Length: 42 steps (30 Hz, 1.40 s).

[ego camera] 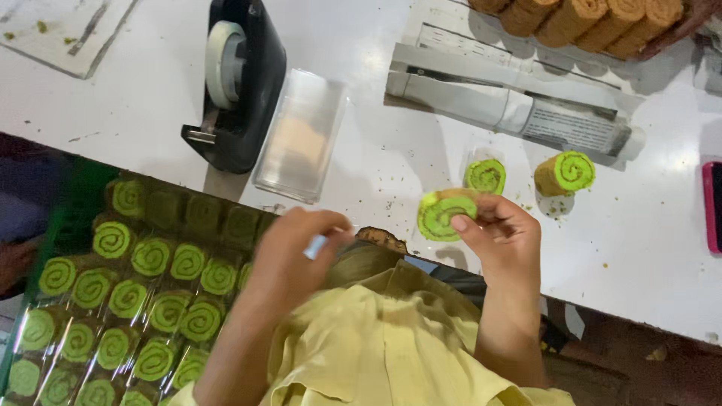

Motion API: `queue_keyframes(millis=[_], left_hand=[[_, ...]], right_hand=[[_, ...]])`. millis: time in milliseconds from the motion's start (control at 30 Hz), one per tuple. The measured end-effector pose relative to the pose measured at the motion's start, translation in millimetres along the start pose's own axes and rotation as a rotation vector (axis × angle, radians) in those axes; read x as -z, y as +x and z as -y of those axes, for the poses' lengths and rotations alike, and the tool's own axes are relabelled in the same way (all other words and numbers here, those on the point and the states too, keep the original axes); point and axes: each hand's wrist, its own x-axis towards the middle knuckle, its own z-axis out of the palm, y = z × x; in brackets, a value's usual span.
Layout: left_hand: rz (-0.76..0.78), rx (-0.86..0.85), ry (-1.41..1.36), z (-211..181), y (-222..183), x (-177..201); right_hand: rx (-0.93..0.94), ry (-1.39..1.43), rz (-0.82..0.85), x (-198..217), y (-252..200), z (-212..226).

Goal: The person wraps individual bread rolls in plastic sheets, secures them with adhesive tape from a dispenser, and places the wrapped rolls into a plastic container.

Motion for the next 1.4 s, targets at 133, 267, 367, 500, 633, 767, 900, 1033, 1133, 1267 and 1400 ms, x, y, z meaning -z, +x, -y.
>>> queue_keyframes(millis=[133, 267, 367, 500, 633, 767, 900, 1033, 1133, 1267, 1400], left_hand=[[-0.002, -0.173, -0.038, -50.7, 17.2, -11.6], [0.006, -0.376, -0.048, -65.6, 33.9, -23.6], [-0.013, -0.410, -0.059, -71.7, 40.1, -34.7], [-0.044, -0.420, -0.078, -73.6, 41.9, -48.6], [-0.053, -0.408, -0.068, -81.9, 42.2, -51.9], [0.040, -0.414, 0.080, -80.3, 39.8, -51.7], [0.095, -0.381, 0.170, -73.1, 37.6, -52.3], [0.046, -0.383, 0.115, -74.7, 39.4, -50.3], [0.047, -0.393, 0.149, -75.7, 40.4, -51.4], [0.073, -0.337, 0.091, -80.8, 42.9, -51.7], [0.056, -0.365, 0.083, -81.2, 48.6, -60.0]], right_hand=[[0.033, -0.059, 0.033, -2.9, -4.7, 9.5], [0.051, -0.094, 0.041, 3.3, -7.8, 8.2], [0.044, -0.095, 0.032, 9.2, -10.5, 9.8], [0.017, -0.105, 0.009, 15.0, -12.1, 10.5], [0.025, -0.097, -0.004, 21.7, -10.4, 4.2], [-0.038, -0.086, 0.023, 26.9, -11.4, 9.9], [-0.090, -0.016, 0.047, 30.8, -11.3, 9.2], [-0.075, -0.017, 0.036, 29.1, -11.6, 12.5], [-0.104, 0.011, 0.012, 30.3, -12.4, 12.2], [-0.109, -0.007, 0.007, 29.9, -13.0, 16.5], [-0.137, 0.001, -0.002, 26.0, -15.3, 24.4]])
